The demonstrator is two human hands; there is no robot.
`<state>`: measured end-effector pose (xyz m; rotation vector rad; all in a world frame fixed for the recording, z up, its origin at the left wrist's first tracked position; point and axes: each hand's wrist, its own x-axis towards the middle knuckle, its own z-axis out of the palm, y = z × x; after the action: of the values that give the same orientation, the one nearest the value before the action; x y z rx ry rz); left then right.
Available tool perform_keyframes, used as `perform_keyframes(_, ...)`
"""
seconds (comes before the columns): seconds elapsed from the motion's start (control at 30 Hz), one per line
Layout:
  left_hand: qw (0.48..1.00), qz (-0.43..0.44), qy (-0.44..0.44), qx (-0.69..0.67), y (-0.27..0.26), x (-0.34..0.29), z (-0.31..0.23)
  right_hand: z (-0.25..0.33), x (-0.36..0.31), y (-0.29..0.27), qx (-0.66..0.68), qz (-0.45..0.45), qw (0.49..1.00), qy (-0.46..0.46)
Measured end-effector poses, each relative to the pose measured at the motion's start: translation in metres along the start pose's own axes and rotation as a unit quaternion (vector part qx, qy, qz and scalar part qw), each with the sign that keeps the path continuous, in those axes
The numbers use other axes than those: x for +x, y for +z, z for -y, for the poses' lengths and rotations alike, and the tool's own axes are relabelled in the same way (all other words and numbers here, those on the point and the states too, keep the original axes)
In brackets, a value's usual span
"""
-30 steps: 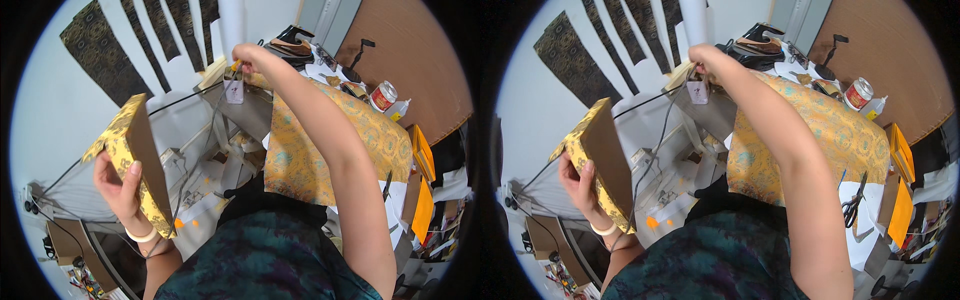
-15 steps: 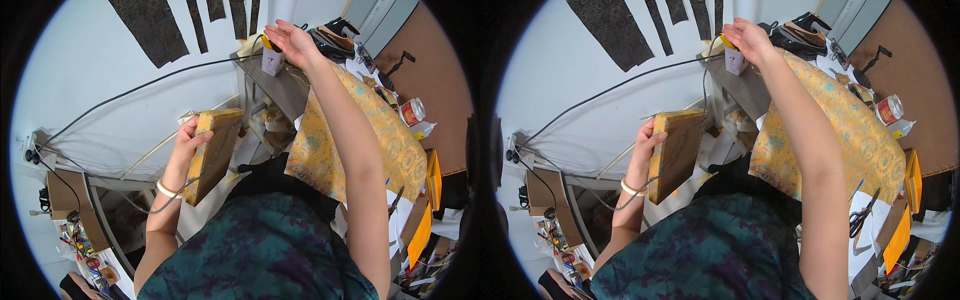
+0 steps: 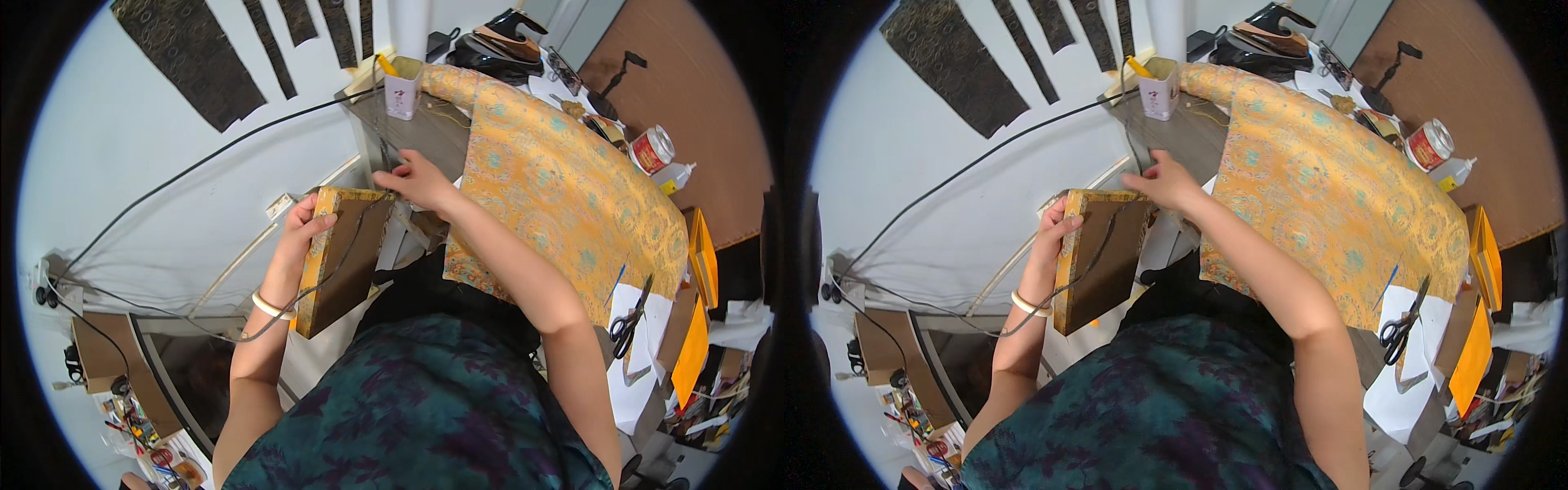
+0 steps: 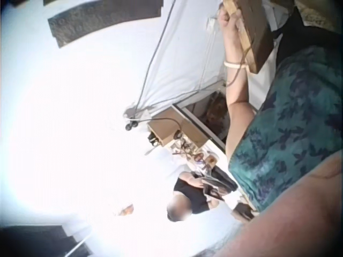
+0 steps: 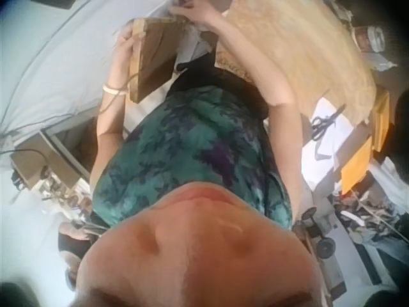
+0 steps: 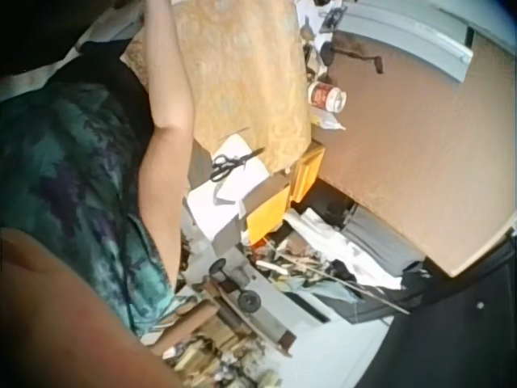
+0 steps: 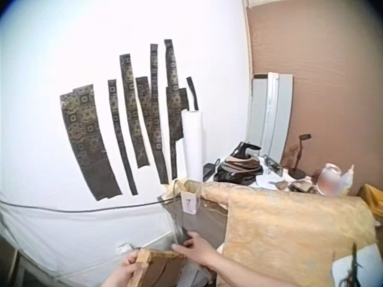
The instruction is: The person uses a hot knife to seal the edges of a yellow patterned fabric, then irons the fabric over a cardboard frame. They trim excess fabric with scissors and continue sealing the edges with the hot knife.
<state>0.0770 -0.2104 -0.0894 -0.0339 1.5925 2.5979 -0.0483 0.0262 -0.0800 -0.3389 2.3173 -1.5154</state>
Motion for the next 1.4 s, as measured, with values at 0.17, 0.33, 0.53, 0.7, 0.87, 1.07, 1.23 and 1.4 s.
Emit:
perform_keyframes(0.17, 1.000, -0.004, 0.003, -0.021, 0.006, -0.001, -0.006, 0.048, 0.061, 0.002, 0.311, 0.201, 0.929, -0.021)
perform_keyframes(0.33, 0.996, 0.042, -0.019, 0.079, 0.028, 0.007, -0.007, 0.124, 0.069, 0.022, 0.427, 0.177, 0.886, -0.043)
perform_keyframes(0.53, 0.955, 0.048, 0.066, 0.287, 0.120, -0.051, -0.043, 0.078, -0.050, -0.037, 0.076, -0.236, 0.934, -0.256)
perform_keyframes(0.7, 0.770, 0.324, 0.325, 0.444, 0.219, -0.029, -0.048, 0.031, -0.186, -0.113, 0.392, -0.114, 0.910, -0.070)
perform_keyframes(0.87, 0.478, 0.448, 0.467, 0.594, 0.271, 0.007, 0.027, -0.005, -0.219, -0.161, 0.413, -0.189, 0.889, -0.054)
perform_keyframes(1.07, 0.559, 0.482, 0.396, 0.547, 0.304, 0.047, 0.105, -0.073, -0.209, -0.186, 0.376, -0.311, 0.870, 0.068)
perform_keyframes(1.23, 0.730, 0.490, 0.200, 0.433, 0.299, 0.069, 0.100, -0.119, -0.234, -0.222, -0.005, -0.484, 0.875, 0.013)
perform_keyframes(1.4, 0.912, 0.270, -0.248, 0.182, 0.296, 0.106, 0.103, -0.119, -0.302, -0.258, 0.031, -0.547, 0.837, 0.016)
